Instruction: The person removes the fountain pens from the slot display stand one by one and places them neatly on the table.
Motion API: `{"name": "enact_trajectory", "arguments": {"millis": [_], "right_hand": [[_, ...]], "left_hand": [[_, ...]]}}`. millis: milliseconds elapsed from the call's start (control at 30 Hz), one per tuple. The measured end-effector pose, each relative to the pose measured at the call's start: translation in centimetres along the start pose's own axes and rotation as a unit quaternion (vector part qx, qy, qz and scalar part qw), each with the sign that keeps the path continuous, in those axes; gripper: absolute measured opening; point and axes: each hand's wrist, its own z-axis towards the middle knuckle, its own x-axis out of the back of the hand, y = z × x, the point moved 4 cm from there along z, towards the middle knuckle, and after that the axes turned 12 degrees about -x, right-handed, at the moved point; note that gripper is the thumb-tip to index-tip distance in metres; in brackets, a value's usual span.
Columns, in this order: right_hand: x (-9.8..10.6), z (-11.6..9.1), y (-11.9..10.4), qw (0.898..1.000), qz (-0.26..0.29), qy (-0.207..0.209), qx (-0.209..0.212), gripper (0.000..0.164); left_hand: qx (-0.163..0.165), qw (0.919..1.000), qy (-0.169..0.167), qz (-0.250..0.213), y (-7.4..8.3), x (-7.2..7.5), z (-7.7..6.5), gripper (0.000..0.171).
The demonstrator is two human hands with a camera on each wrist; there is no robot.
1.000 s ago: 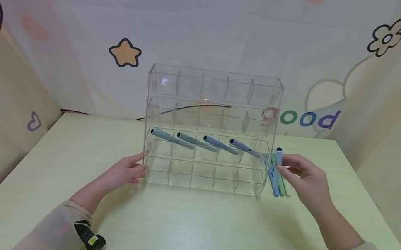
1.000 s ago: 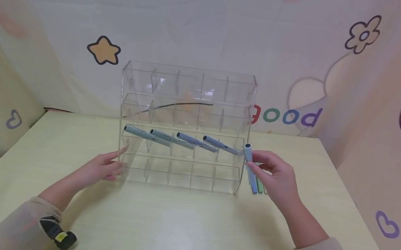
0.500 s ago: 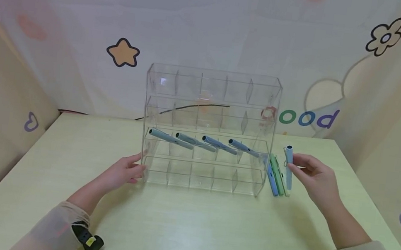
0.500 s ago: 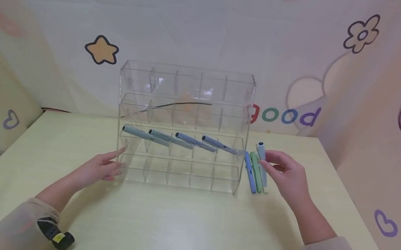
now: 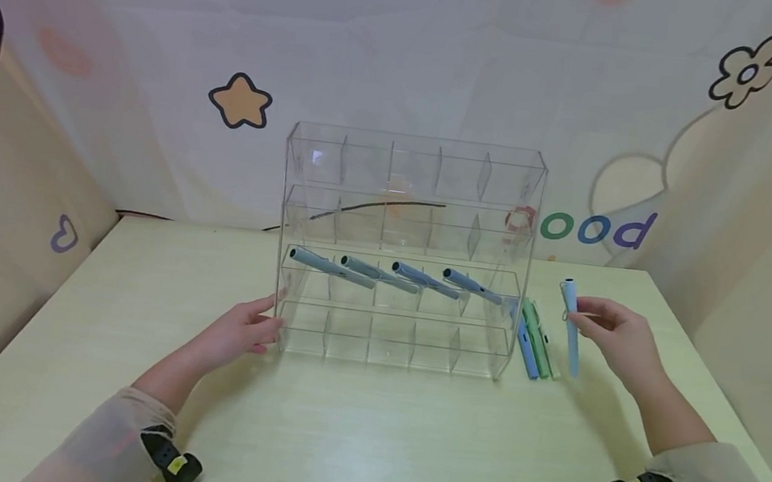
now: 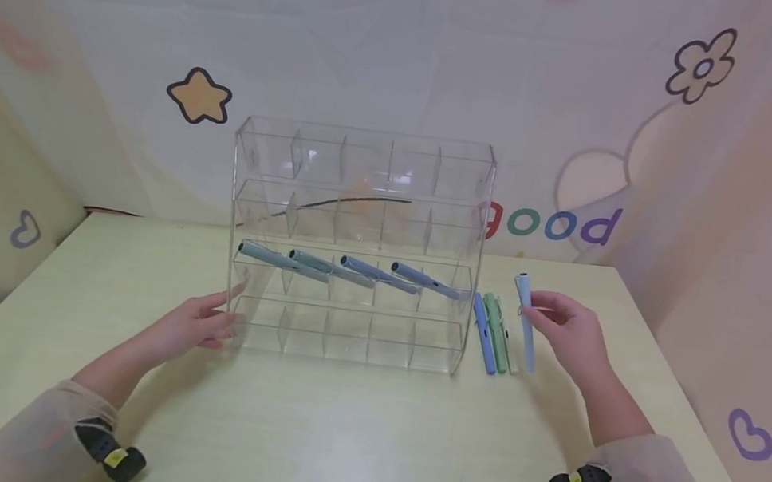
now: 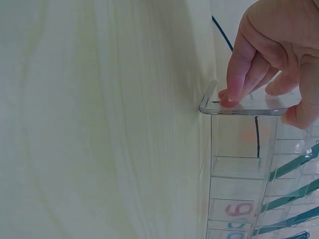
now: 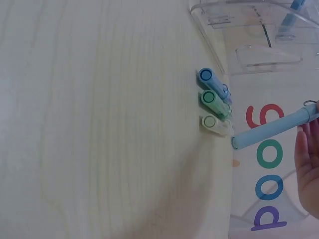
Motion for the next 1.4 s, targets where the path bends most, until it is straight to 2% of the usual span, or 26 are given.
{"name": "enact_trajectory", "arguments": {"millis": [100,267,500,867,1033,1200,1400], "right_hand": [[-0.2,0.8,0.8,0.999,-0.008,-0.026,-0.020,0.050],[-0.3,1.9,1.8,0.997,0.016,-0.056,-0.052,0.053],[-0.4,2.9,2.8,0.994,0.019,-0.071,-0.084,0.056],[-1.2,4.3,3.8,0.990,-0.010,-0.093,-0.106,0.053],[-1.9,4.9,4.2,0.983,-0.026,-0.108,-0.148,0.054],[-2.4,5.3,4.4,0.980,-0.029,-0.105,-0.167,0.051],[-2.8,5.7,4.8,0.979,-0.045,-0.092,-0.179,0.048]], "left_hand": [[-0.004,1.0000,0.000,0.000,0.0,0.1,0.0,0.061],[-0.006,1.0000,-0.003,-0.002,0.0,0.2,-0.1,0.063],[-0.004,1.0000,-0.002,-0.005,-0.1,0.3,0.0,0.061],[-0.002,1.0000,-0.003,-0.005,0.0,0.2,0.3,0.060],[-0.008,0.9999,-0.004,-0.011,0.3,0.2,0.2,0.060],[-0.010,0.9999,-0.003,-0.010,0.2,0.1,0.1,0.060],[0.008,1.0000,0.003,-0.003,-0.2,0.1,0.3,0.060]]}}
